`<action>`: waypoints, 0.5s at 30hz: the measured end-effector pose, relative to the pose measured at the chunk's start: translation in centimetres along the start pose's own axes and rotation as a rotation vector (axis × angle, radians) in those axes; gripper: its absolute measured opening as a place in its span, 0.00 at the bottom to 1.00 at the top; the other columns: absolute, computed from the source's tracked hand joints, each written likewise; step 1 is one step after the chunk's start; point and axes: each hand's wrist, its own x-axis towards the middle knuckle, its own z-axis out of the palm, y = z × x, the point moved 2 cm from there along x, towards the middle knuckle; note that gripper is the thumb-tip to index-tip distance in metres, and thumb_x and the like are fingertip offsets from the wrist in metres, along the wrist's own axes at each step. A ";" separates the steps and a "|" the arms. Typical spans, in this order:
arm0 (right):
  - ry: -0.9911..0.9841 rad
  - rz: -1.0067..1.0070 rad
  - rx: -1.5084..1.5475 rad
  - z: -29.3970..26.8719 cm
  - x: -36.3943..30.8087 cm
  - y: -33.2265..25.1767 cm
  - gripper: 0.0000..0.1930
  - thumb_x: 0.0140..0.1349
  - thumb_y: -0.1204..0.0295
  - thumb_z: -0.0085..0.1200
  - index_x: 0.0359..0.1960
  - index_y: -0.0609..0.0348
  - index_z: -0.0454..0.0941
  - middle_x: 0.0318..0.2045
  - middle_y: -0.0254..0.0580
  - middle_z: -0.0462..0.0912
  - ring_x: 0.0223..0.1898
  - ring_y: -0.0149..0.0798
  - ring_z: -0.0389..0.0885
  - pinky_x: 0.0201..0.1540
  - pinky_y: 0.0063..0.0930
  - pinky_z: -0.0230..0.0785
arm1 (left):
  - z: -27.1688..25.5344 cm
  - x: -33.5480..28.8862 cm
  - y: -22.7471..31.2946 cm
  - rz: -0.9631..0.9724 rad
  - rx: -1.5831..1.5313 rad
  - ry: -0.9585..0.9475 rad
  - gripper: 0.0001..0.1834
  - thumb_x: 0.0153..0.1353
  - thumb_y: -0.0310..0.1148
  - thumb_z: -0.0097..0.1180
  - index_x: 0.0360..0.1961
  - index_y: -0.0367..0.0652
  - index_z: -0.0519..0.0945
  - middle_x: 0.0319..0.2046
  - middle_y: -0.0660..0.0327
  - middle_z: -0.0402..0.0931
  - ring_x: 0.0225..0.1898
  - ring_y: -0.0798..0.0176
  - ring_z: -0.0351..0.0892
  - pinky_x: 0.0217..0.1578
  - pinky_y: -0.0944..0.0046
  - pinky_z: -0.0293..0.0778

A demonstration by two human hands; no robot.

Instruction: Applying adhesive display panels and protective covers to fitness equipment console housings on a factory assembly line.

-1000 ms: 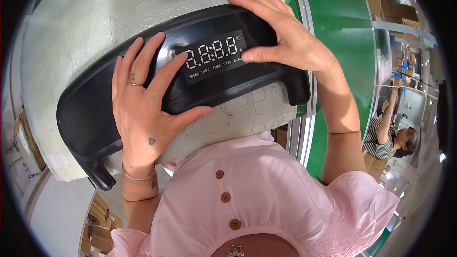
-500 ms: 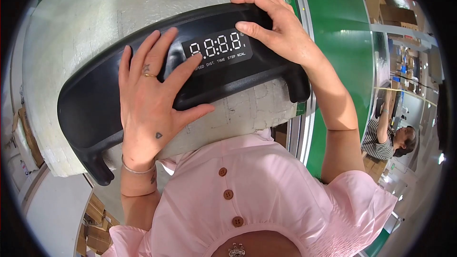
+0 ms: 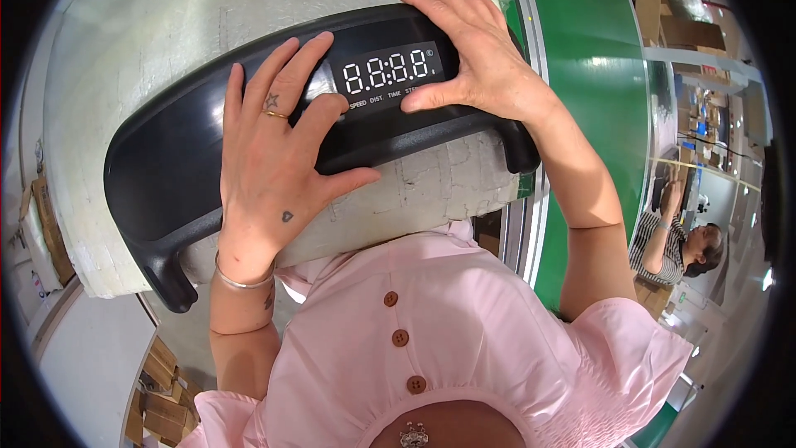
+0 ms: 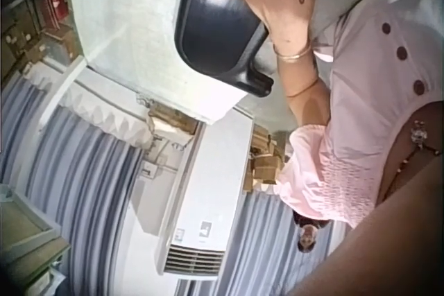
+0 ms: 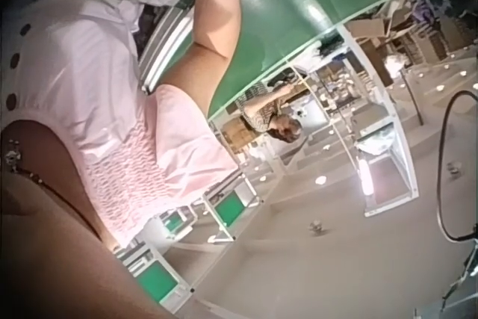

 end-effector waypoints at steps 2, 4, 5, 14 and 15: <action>-0.035 -0.029 0.011 0.0 0.1 -0.2 0.56 0.31 0.38 0.68 0.64 0.56 0.63 0.58 0.48 0.70 0.63 0.50 0.62 0.68 0.47 0.43 | -0.1 -0.1 0.0 0.018 -0.001 -0.001 0.28 0.25 0.41 0.75 0.32 0.45 0.78 0.63 0.62 0.64 0.64 0.50 0.60 0.61 0.36 0.54; -0.117 -0.097 0.055 -0.6 1.0 0.1 0.56 0.32 0.39 0.68 0.64 0.56 0.63 0.58 0.49 0.70 0.63 0.50 0.63 0.68 0.46 0.44 | -0.2 -0.3 0.1 0.037 -0.001 -0.005 0.28 0.25 0.41 0.75 0.32 0.45 0.78 0.63 0.61 0.64 0.64 0.49 0.60 0.61 0.36 0.54; -0.199 -0.156 0.092 -0.9 1.5 0.5 0.55 0.32 0.41 0.68 0.64 0.56 0.63 0.58 0.49 0.70 0.63 0.51 0.63 0.68 0.44 0.45 | -0.1 -0.3 0.1 0.049 -0.008 -0.008 0.28 0.25 0.41 0.75 0.32 0.45 0.78 0.63 0.61 0.64 0.64 0.49 0.60 0.61 0.37 0.55; -0.426 -0.152 0.329 -1.2 3.6 2.2 0.54 0.35 0.46 0.70 0.65 0.57 0.61 0.61 0.51 0.68 0.64 0.50 0.63 0.67 0.40 0.52 | 0.2 0.0 -0.5 0.157 -0.084 0.055 0.24 0.28 0.37 0.74 0.27 0.42 0.74 0.60 0.60 0.67 0.63 0.48 0.62 0.59 0.43 0.60; -0.398 -0.143 0.209 -1.2 3.6 1.8 0.55 0.34 0.46 0.71 0.65 0.59 0.61 0.60 0.52 0.68 0.63 0.50 0.63 0.67 0.39 0.52 | 0.0 0.1 -0.4 0.174 -0.077 0.043 0.24 0.28 0.36 0.74 0.26 0.42 0.73 0.60 0.59 0.67 0.64 0.48 0.61 0.59 0.43 0.60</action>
